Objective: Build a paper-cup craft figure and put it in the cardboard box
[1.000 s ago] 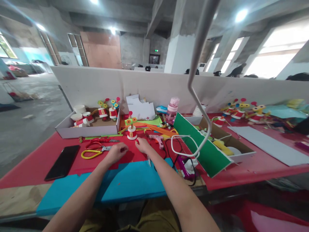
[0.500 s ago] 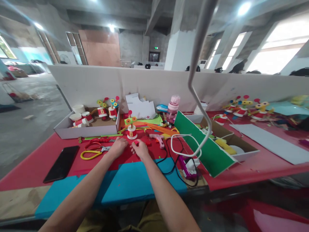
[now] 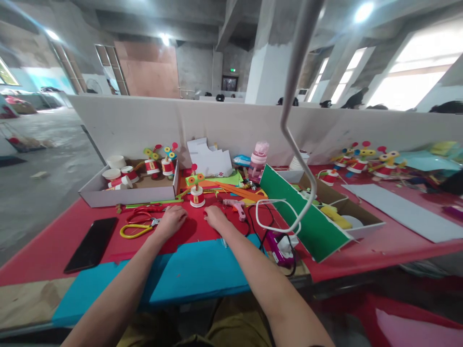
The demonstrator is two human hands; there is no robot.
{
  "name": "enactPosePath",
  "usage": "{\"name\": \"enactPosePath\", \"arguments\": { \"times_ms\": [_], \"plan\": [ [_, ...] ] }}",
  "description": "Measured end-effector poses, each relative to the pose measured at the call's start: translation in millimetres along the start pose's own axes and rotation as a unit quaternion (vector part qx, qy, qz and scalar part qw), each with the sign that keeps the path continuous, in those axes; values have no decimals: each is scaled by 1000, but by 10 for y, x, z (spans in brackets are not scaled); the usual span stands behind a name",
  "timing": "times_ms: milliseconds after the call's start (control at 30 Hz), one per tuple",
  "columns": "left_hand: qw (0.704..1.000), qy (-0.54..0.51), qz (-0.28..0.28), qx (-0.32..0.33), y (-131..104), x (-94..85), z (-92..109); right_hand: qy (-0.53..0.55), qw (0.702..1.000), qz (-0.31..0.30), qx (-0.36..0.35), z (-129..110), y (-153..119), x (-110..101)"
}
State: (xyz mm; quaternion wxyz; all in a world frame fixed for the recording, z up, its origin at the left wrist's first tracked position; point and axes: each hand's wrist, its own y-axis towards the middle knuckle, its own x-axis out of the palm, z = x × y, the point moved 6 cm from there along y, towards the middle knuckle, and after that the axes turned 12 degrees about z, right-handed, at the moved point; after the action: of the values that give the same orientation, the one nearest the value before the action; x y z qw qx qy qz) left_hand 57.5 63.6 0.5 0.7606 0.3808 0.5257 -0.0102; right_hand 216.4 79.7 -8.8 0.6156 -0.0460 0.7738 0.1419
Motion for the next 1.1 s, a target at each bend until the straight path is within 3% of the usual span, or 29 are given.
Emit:
{"name": "enactPosePath", "arguments": {
  "times_ms": [233, 467, 600, 800, 967, 1100],
  "plan": [
    [995, 78, -62, 26, 39, 129, 116, -26, 999, -23, -28, -117, -1, -19],
    [997, 76, -30, 10, -7, 41, 28, -24, 1000, 4, -2, 49, 201, -170],
    [998, 56, -30, 23, -28, 30, -12, -9, 1000, -25, -7, 12, 224, -104],
    [994, 79, -60, 47, 20, 150, 88, 15, 999, -36, 14, -192, 165, 3],
    [994, 87, -48, 38, 85, 177, 144, 111, 992, -20, 53, -196, 164, 32],
    [998, 60, -17, 3, 65, 73, 88, 256, 963, -1, 87, -78, 128, 32]
  ]
}}
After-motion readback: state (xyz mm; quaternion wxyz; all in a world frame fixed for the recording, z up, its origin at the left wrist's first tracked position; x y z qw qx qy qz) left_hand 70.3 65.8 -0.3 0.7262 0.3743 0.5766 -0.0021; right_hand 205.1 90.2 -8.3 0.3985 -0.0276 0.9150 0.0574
